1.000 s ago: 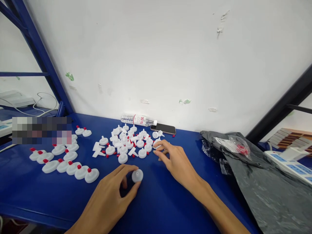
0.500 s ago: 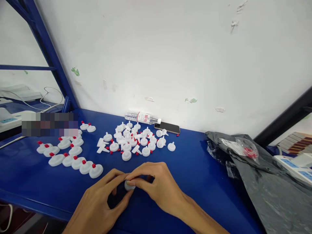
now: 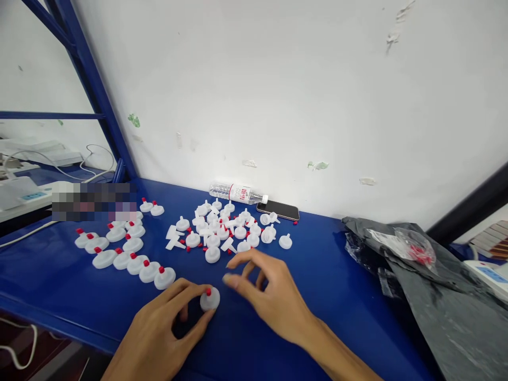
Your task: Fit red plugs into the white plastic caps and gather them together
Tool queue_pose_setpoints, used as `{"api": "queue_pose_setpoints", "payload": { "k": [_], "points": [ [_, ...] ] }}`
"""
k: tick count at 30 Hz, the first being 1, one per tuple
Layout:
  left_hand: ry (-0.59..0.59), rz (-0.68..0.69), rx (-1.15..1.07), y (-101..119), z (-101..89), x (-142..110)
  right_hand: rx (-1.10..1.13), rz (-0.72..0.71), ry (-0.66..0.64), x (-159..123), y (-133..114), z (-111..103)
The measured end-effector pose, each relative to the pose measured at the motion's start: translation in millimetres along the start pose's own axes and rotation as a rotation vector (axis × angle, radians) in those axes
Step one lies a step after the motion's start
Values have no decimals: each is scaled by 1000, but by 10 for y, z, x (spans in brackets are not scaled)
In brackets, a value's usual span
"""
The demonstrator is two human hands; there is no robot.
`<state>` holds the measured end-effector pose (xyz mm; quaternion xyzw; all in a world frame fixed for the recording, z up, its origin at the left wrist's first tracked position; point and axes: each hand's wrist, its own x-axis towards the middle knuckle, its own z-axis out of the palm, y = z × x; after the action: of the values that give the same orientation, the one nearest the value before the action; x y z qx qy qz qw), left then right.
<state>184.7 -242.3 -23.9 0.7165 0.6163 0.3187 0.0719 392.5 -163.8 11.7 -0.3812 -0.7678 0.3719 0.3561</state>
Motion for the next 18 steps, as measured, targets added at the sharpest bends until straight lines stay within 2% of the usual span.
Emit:
{"api": "queue_pose_setpoints", "payload": {
  "k": [6,9,12,16,18],
  "points": [
    [112,-129,72,-205,-151,-9,-206,-11,486,94,157,-440],
    [116,-197,92,-327,-240,31,-236,23,623,134,200,-581],
    [139,-261,124,-432,-334,95,-352,49,615,173,262,-635],
    [189,-294,118,-514,-411,153,-622,135,408,200,430,-633],
    [205,-289,97,-541,-410,156,-686,164,324,203,517,-627]
  ]
}}
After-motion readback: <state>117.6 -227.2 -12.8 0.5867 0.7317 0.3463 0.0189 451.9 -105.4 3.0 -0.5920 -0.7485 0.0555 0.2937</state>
